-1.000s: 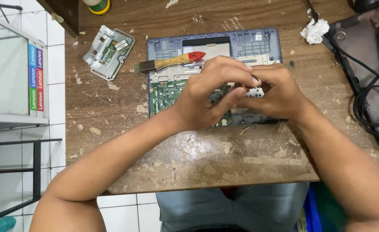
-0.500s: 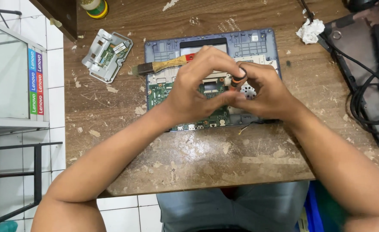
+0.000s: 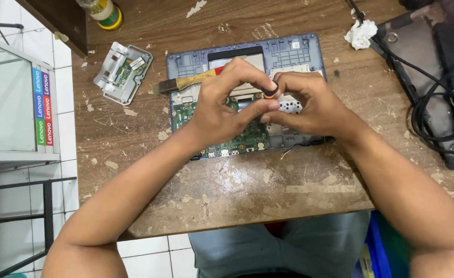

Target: A person is seen cleaning a laptop motherboard with a brush and then using a screwdriver to fasten screws into the board.

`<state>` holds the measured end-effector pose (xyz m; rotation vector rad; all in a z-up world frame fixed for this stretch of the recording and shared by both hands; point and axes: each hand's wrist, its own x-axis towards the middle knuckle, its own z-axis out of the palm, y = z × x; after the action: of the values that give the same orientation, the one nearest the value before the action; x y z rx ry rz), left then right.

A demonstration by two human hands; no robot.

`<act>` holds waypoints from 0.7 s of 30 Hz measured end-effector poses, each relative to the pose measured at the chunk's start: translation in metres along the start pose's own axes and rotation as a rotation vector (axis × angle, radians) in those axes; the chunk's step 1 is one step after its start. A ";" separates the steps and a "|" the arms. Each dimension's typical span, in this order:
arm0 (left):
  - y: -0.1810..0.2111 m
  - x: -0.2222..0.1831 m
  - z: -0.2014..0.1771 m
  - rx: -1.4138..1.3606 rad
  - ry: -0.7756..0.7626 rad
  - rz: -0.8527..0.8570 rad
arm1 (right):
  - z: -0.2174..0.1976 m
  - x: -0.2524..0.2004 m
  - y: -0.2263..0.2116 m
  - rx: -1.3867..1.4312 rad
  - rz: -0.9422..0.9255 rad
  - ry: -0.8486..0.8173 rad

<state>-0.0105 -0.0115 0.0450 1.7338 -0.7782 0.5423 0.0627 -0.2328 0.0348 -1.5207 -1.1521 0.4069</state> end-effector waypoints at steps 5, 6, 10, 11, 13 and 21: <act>0.011 0.000 0.002 0.005 -0.064 -0.058 | -0.012 0.001 -0.010 -0.005 -0.009 -0.078; 0.011 0.000 0.002 -0.004 -0.065 -0.041 | -0.012 -0.001 -0.006 0.022 0.010 -0.086; 0.007 0.002 0.003 0.004 -0.048 0.082 | -0.001 -0.003 0.000 0.030 -0.016 -0.019; 0.003 0.000 0.005 0.004 -0.048 0.081 | 0.002 -0.002 0.001 0.031 -0.016 -0.018; -0.006 -0.005 0.009 0.036 0.068 0.114 | 0.008 -0.001 0.003 -0.049 -0.099 0.051; 0.014 0.000 0.008 -0.021 0.023 -0.043 | 0.006 -0.002 0.001 -0.124 -0.043 0.116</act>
<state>-0.0211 -0.0218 0.0521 1.7182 -0.7267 0.5225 0.0577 -0.2309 0.0312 -1.6020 -1.1341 0.2182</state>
